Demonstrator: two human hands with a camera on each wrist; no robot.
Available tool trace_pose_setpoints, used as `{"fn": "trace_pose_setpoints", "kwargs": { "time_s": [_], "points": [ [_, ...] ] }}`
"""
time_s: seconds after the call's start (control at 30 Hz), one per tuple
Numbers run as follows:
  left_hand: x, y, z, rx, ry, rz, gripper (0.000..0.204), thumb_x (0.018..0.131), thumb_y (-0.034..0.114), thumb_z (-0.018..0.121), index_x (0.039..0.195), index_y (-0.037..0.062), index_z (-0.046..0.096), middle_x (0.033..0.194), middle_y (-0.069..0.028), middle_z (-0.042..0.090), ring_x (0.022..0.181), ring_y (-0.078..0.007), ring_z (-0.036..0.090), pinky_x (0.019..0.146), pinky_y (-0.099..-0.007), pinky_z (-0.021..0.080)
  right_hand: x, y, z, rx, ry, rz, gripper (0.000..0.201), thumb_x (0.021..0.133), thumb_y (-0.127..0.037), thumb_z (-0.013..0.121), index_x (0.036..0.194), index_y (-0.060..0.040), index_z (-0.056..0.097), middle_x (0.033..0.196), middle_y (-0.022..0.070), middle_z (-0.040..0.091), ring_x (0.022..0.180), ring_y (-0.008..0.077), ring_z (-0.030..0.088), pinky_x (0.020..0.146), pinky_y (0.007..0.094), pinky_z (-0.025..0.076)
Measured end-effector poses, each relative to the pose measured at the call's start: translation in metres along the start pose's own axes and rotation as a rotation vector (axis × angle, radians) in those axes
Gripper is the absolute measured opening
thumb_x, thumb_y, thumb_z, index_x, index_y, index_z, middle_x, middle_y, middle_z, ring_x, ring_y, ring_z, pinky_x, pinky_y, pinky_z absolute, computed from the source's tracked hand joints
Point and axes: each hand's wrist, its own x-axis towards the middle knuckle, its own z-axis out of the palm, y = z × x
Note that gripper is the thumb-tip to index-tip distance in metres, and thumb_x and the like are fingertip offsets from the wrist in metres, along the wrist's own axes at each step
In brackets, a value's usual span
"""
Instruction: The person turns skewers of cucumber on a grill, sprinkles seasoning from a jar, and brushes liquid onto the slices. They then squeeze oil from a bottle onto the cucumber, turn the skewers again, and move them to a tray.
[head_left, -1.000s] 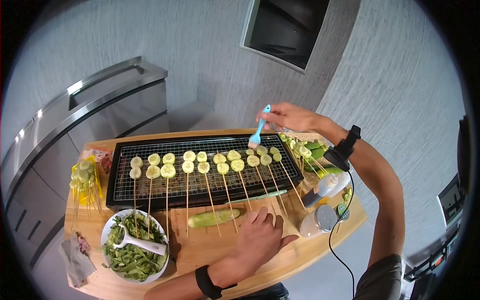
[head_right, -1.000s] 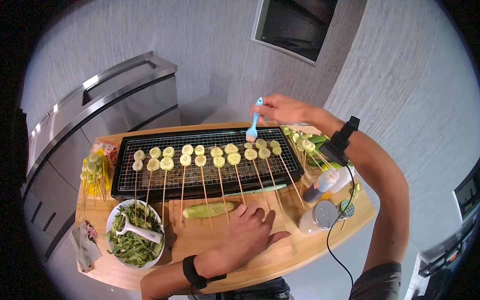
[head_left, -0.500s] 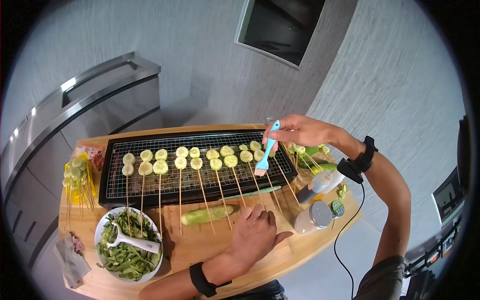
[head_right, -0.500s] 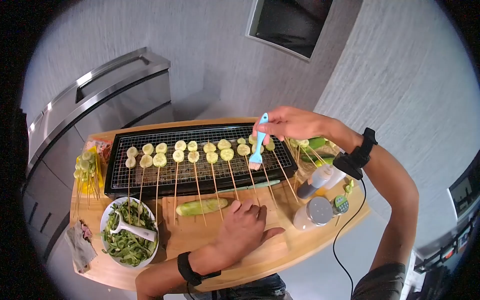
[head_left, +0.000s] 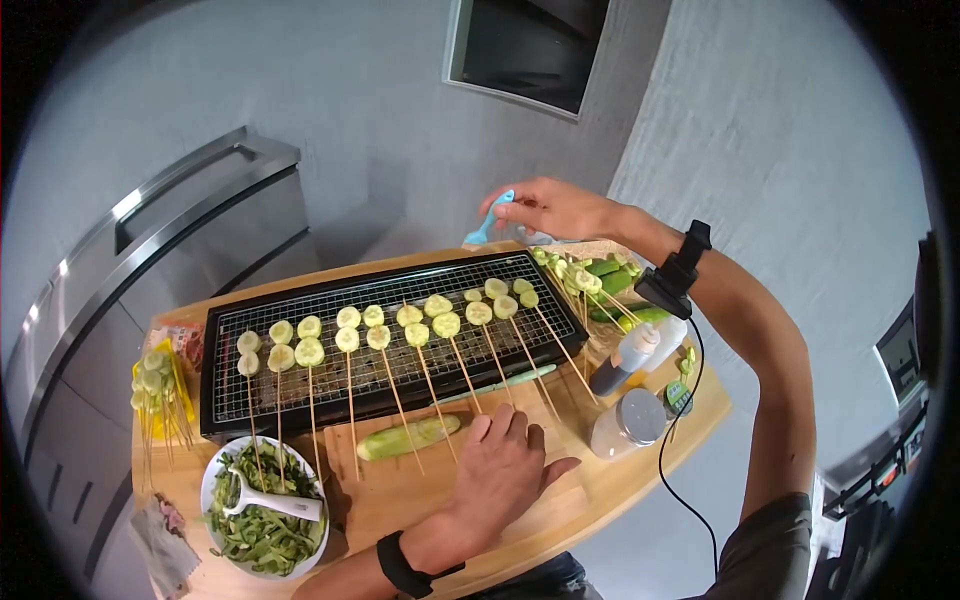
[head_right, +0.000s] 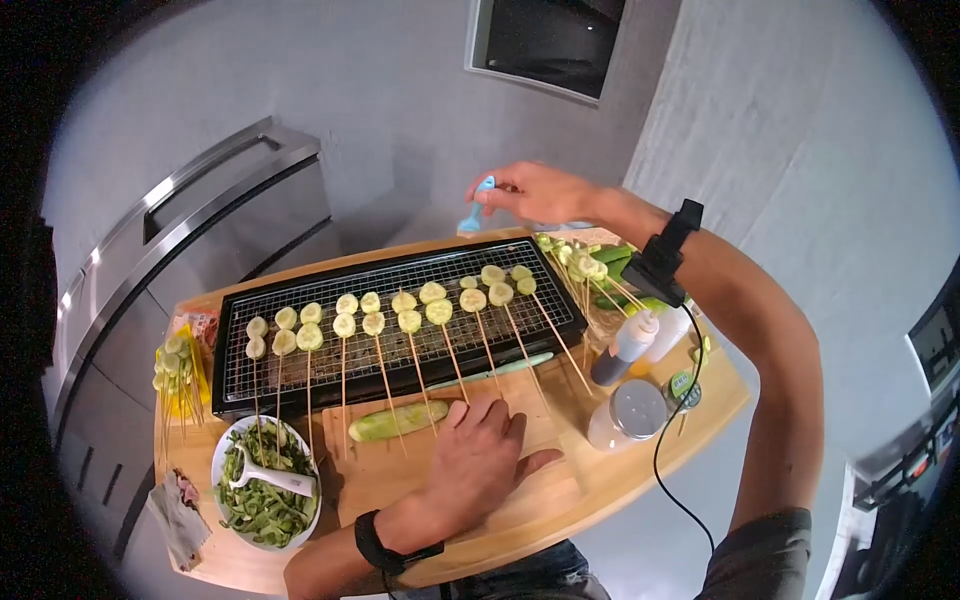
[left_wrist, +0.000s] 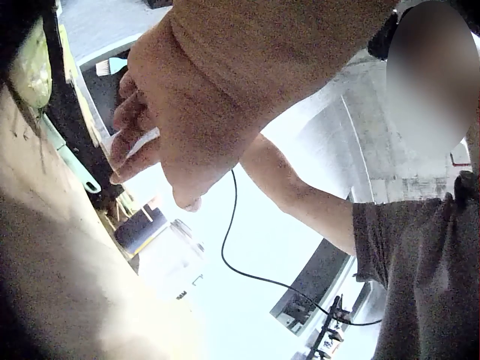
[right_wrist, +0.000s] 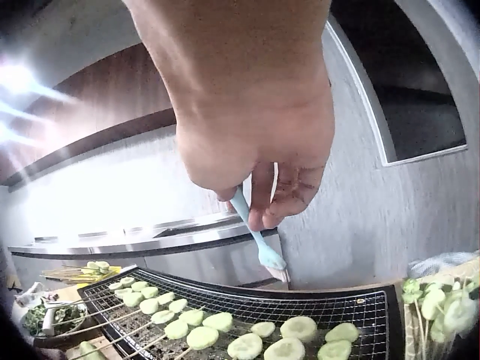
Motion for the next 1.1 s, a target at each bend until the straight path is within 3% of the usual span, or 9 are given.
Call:
{"fn": "trace_pose_setpoints", "kwargs": {
  "time_s": [0.07, 0.2, 0.47, 0.57, 0.77, 0.83, 0.87, 0.93, 1.1],
  "points": [
    [0.002, 0.002, 0.0, 0.025, 0.096, -0.018, 0.054, 0.091, 0.056, 0.066, 0.084, 0.0024, 0.068, 0.084, -0.0087, 0.054, 0.088, -0.0236, 0.05, 0.076, -0.0366, 0.037, -0.007, -0.004, -0.003, 0.008, 0.071, -0.055, 0.038, 0.108, -0.04, 0.05, 0.119, -0.01, 0.07, 0.091, -0.001, 0.068, 0.072, 0.0118, 0.055, 0.066, 0.0308, 0.047],
    [0.01, 0.008, -0.003, 0.015, 0.141, 0.003, 0.053, 0.091, 0.055, 0.066, 0.088, 0.0022, 0.068, 0.088, -0.009, 0.052, 0.088, -0.024, 0.049, 0.074, -0.0368, 0.036, -0.019, -0.004, -0.021, 0.082, -0.074, 0.123, 0.04, 0.109, -0.042, 0.048, 0.121, -0.0112, 0.07, 0.094, -0.0017, 0.069, 0.075, 0.0089, 0.055, 0.063, 0.0281, 0.047],
    [0.025, 0.02, 0.018, 0.09, 0.119, -0.004, 0.063, 0.095, 0.063, 0.057, 0.1, 0.0019, 0.074, 0.073, -0.0051, 0.059, 0.089, -0.0219, 0.049, 0.075, -0.0359, 0.034, -0.012, 0.004, -0.025, 0.034, -0.241, 0.231, 0.044, 0.11, -0.046, 0.045, 0.12, -0.0119, 0.07, 0.096, -0.0037, 0.07, 0.075, 0.0082, 0.054, 0.061, 0.0256, 0.045],
    [0.022, 0.02, 0.017, 0.086, 0.014, 0.004, 0.062, 0.095, 0.062, 0.058, 0.096, 0.0028, 0.076, 0.075, -0.0044, 0.062, 0.09, -0.0209, 0.049, 0.076, -0.0359, 0.033, -0.006, 0.011, -0.022, -0.009, -0.203, 0.23, 0.042, 0.109, -0.043, 0.046, 0.126, -0.0119, 0.069, 0.098, -0.0026, 0.071, 0.078, 0.0091, 0.056, 0.065, 0.026, 0.047],
    [0.021, 0.019, 0.02, 0.044, 0.062, 0.019, 0.061, 0.094, 0.061, 0.059, 0.089, 0.0024, 0.074, 0.077, -0.0051, 0.065, 0.09, -0.0199, 0.052, 0.076, -0.0358, 0.035, -0.007, 0.021, -0.007, -0.085, -0.037, -0.027, 0.039, 0.108, -0.037, 0.053, 0.135, -0.013, 0.066, 0.103, 0.0017, 0.072, 0.086, 0.012, 0.058, 0.078, 0.0317, 0.05],
    [0.02, 0.019, 0.02, 0.038, 0.065, 0.016, 0.06, 0.094, 0.061, 0.059, 0.087, 0.0025, 0.073, 0.078, -0.0051, 0.065, 0.089, -0.0201, 0.052, 0.077, -0.0356, 0.035, -0.018, 0.004, -0.011, -0.128, -0.097, 0.073, 0.036, 0.106, -0.035, 0.056, 0.133, -0.0136, 0.067, 0.116, 0.0077, 0.075, 0.106, 0.0224, 0.067, 0.096, 0.0383, 0.05],
    [0.02, 0.02, 0.02, 0.033, 0.064, 0.016, 0.06, 0.094, 0.061, 0.059, 0.086, 0.0025, 0.073, 0.078, -0.005, 0.065, 0.089, -0.0203, 0.053, 0.078, -0.0354, 0.036, -0.024, -0.001, -0.011, -0.132, -0.1, 0.074, 0.036, 0.106, -0.035, 0.056, 0.133, -0.0136, 0.067, 0.116, 0.0077, 0.075, 0.106, 0.0224, 0.067, 0.096, 0.0383, 0.05],
    [0.02, 0.02, 0.022, 0.035, 0.071, 0.013, 0.06, 0.094, 0.061, 0.059, 0.085, 0.0027, 0.073, 0.078, -0.0051, 0.065, 0.089, -0.0204, 0.053, 0.078, -0.0355, 0.036, -0.038, -0.007, -0.011, -0.118, -0.136, 0.066, 0.037, 0.108, -0.039, 0.054, 0.132, -0.0155, 0.068, 0.097, 0.0016, 0.072, 0.087, 0.0133, 0.058, 0.08, 0.0343, 0.049],
    [0.022, 0.023, 0.021, 0.047, 0.072, 0.033, 0.061, 0.094, 0.062, 0.059, 0.086, 0.003, 0.073, 0.078, -0.0054, 0.066, 0.089, -0.0209, 0.053, 0.08, -0.0356, 0.036, -0.06, -0.023, -0.011, -0.03, -0.21, 0.083, 0.037, 0.109, -0.041, 0.051, 0.128, -0.0143, 0.069, 0.095, -0.0013, 0.07, 0.086, 0.0118, 0.056, 0.08, 0.0312, 0.048]
  ]
}}
